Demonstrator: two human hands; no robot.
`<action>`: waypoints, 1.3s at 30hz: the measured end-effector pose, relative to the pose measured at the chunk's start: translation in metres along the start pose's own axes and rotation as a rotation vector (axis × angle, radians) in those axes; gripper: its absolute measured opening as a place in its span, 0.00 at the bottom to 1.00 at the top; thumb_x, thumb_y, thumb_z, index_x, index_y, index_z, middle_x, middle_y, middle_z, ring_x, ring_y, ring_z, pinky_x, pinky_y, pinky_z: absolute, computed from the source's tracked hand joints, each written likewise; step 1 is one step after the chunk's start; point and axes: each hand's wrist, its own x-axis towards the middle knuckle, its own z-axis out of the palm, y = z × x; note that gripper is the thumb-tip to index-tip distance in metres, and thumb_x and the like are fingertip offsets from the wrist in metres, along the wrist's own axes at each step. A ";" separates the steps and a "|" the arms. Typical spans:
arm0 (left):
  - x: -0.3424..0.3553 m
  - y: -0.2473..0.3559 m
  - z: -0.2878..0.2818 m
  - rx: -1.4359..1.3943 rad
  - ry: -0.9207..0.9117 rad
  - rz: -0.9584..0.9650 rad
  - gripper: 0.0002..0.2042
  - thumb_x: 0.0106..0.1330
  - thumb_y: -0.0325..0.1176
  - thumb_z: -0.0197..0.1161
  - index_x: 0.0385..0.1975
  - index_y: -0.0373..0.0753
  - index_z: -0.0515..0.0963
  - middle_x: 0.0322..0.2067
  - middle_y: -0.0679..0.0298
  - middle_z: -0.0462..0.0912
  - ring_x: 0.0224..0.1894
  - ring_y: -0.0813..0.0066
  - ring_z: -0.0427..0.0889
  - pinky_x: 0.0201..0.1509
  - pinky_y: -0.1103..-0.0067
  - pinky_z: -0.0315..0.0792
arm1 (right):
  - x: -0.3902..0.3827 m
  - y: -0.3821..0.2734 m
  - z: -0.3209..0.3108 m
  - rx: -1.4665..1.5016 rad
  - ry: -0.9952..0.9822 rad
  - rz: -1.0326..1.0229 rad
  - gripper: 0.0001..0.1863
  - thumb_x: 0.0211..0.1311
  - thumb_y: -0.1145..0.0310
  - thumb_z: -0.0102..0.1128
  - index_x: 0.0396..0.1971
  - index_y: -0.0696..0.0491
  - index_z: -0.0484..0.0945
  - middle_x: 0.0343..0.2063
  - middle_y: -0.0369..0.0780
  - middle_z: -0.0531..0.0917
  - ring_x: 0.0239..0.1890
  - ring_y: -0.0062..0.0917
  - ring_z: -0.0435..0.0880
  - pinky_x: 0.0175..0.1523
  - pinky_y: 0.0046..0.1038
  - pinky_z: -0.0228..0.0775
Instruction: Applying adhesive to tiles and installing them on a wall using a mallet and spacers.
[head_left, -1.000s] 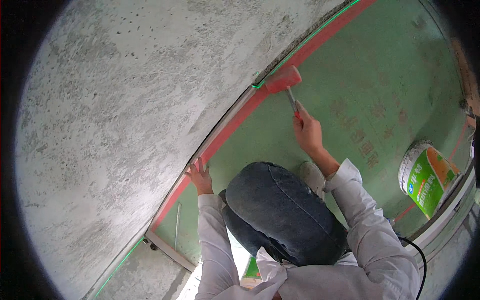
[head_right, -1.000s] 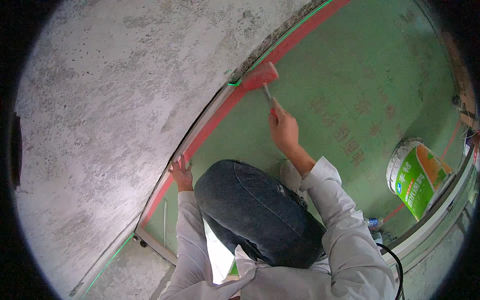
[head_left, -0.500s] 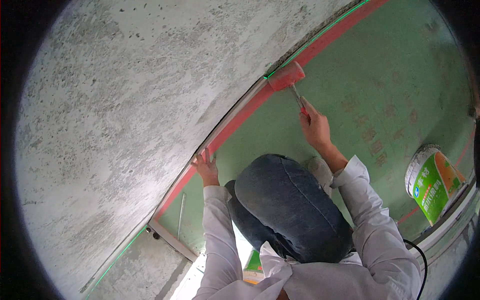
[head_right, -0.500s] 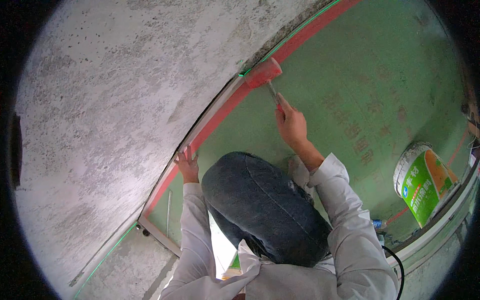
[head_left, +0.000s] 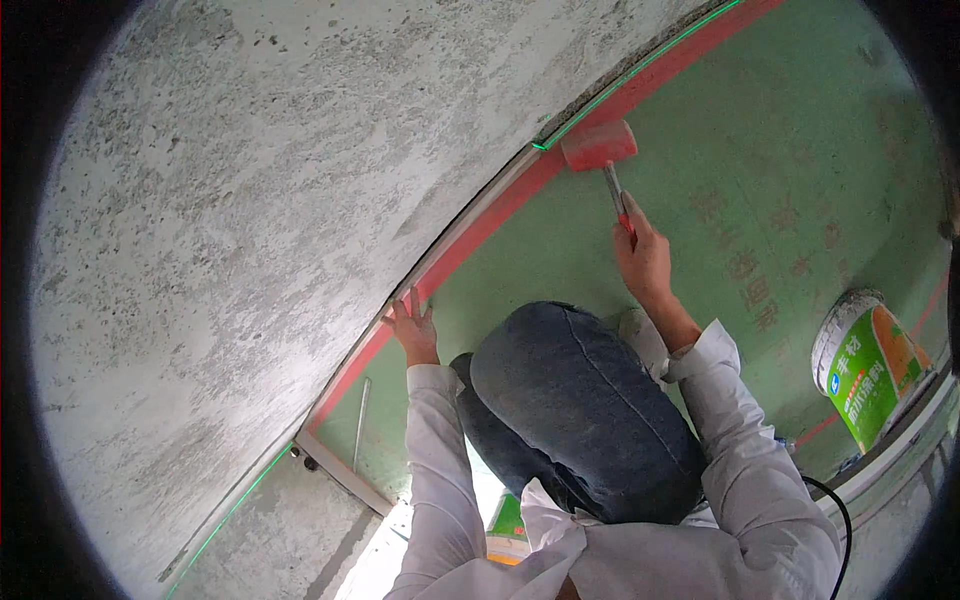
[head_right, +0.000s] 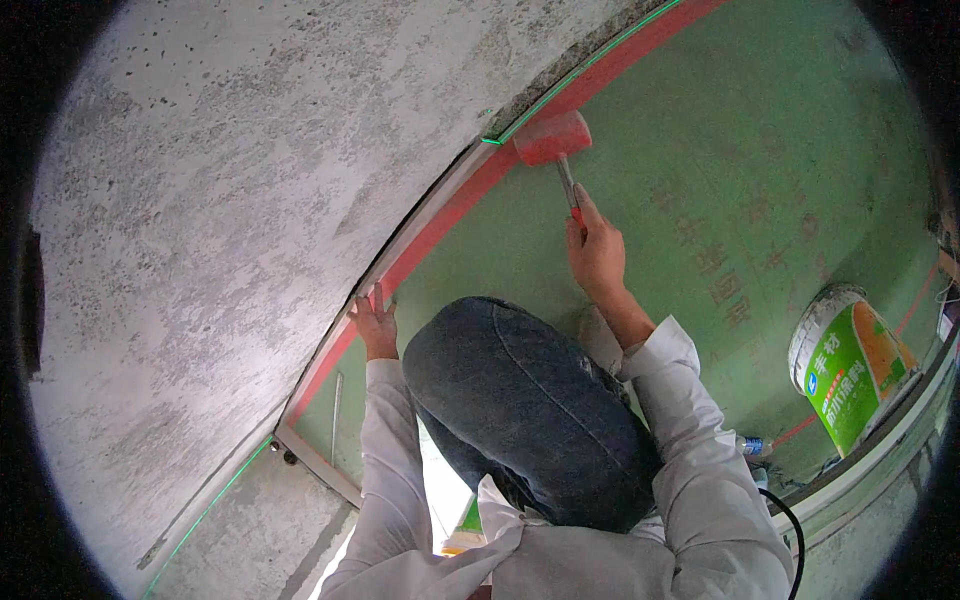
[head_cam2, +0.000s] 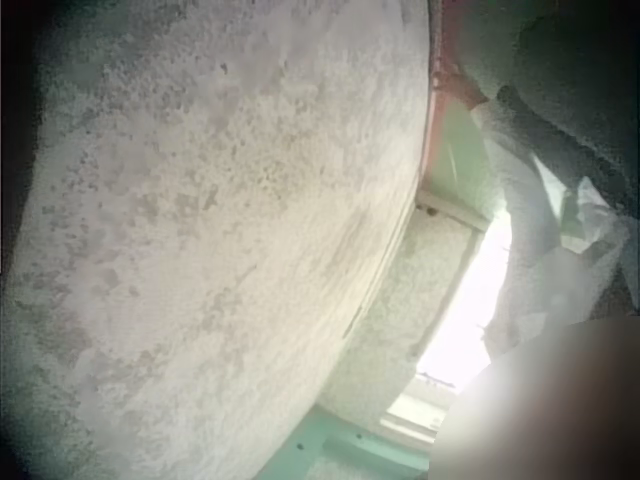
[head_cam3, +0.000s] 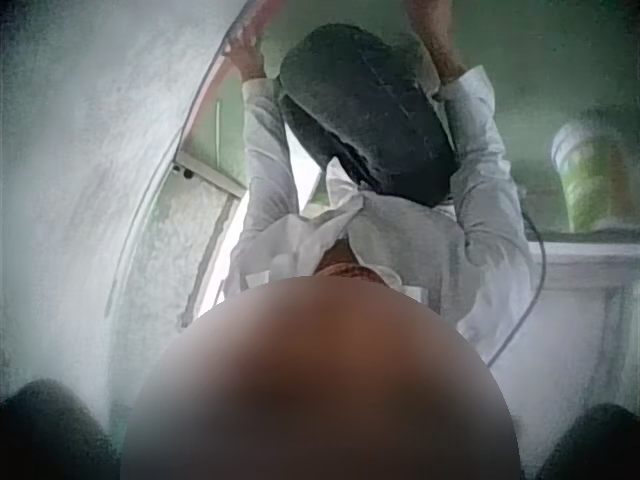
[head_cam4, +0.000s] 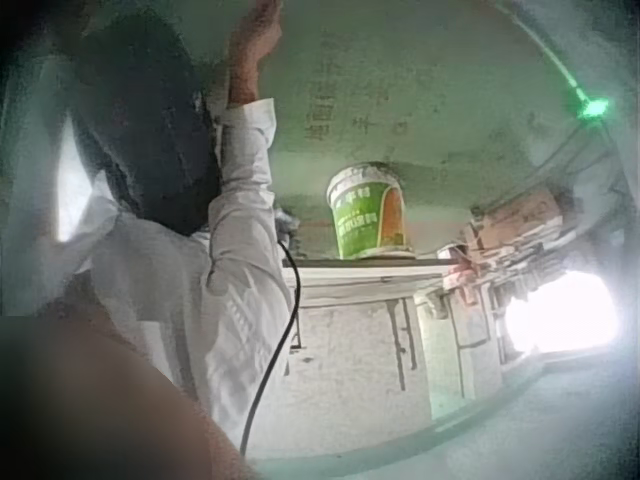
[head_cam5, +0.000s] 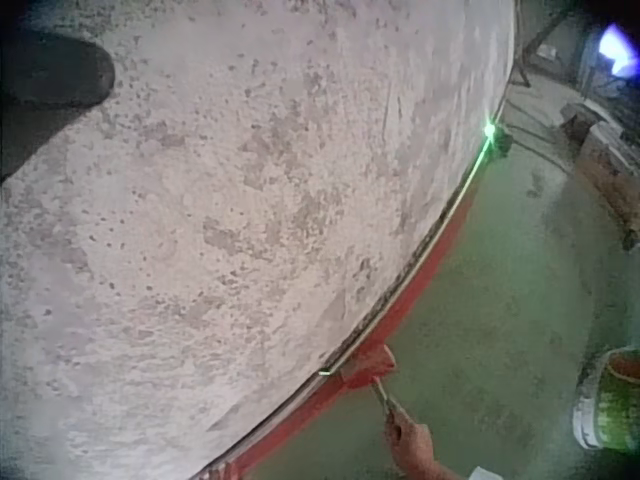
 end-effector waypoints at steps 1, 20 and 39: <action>0.000 0.000 0.002 0.015 -0.001 -0.011 0.54 0.84 0.43 0.61 0.81 0.66 0.12 0.87 0.65 0.46 0.78 0.48 0.72 0.80 0.26 0.42 | -0.004 0.004 -0.004 -0.007 -0.012 0.002 0.31 0.74 0.68 0.63 0.76 0.43 0.74 0.38 0.54 0.88 0.40 0.53 0.90 0.46 0.48 0.81; -0.005 -0.007 0.008 0.027 0.018 -0.011 0.53 0.84 0.48 0.59 0.81 0.60 0.12 0.86 0.64 0.51 0.77 0.53 0.74 0.76 0.22 0.43 | 0.000 0.008 0.014 -0.006 -0.018 -0.066 0.30 0.76 0.68 0.62 0.77 0.44 0.74 0.35 0.53 0.87 0.37 0.43 0.90 0.47 0.41 0.81; -0.001 -0.003 0.005 0.182 -0.092 0.037 0.37 0.88 0.49 0.46 0.86 0.50 0.34 0.83 0.58 0.57 0.83 0.56 0.64 0.77 0.26 0.48 | -0.021 0.001 0.026 -0.123 -0.455 -0.400 0.25 0.75 0.63 0.61 0.70 0.41 0.78 0.36 0.50 0.89 0.38 0.51 0.89 0.42 0.52 0.82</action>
